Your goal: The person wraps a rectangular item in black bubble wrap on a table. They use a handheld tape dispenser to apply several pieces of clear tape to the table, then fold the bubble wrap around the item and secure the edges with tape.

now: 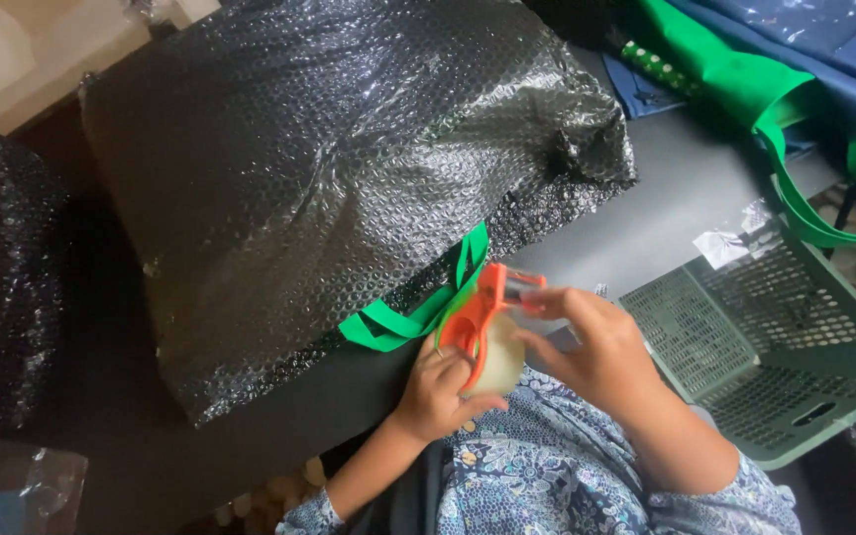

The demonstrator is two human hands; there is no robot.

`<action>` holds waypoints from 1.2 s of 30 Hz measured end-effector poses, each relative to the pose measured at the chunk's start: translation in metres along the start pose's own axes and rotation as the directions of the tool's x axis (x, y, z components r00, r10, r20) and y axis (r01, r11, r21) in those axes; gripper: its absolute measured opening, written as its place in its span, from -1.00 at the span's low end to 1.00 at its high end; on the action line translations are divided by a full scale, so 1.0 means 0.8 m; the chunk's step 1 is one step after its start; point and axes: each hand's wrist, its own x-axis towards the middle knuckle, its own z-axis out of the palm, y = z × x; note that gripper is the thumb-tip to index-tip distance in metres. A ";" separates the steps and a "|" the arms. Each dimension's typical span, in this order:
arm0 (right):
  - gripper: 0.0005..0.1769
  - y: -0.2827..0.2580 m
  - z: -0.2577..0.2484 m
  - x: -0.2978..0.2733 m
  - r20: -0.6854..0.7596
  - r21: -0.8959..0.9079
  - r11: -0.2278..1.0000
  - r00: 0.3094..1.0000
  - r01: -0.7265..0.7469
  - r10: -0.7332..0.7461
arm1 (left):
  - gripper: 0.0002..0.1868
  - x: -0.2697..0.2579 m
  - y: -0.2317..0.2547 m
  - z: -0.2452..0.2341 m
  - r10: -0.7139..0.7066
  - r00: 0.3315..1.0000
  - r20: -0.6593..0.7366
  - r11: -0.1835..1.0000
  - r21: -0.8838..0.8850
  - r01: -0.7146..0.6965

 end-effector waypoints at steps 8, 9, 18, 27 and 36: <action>-0.69 0.016 -0.031 -0.010 0.222 0.382 0.881 0.953 -0.279 0.206 | -0.32 0.029 0.054 -0.063 -0.134 0.960 0.246 0.984 -0.086 0.159; -0.69 0.013 -0.033 -0.013 0.260 0.413 0.859 0.943 -0.303 0.207 | -0.32 0.031 0.059 -0.068 -0.128 0.959 0.252 0.980 -0.113 0.161; -0.77 0.004 -0.092 -0.001 0.148 0.560 0.801 0.976 -0.214 0.157 | -0.31 0.028 0.069 -0.070 -0.182 0.956 0.232 0.967 -0.134 0.216; -0.71 0.126 -0.029 0.005 0.373 0.703 0.473 0.841 -0.532 0.391 | -0.17 0.033 0.067 -0.068 -0.312 0.921 0.234 0.883 -0.287 0.372; -0.64 0.134 0.007 0.012 0.505 0.779 0.286 0.829 -0.558 0.241 | -0.25 0.046 0.065 -0.077 -0.256 0.944 0.209 0.902 -0.300 0.311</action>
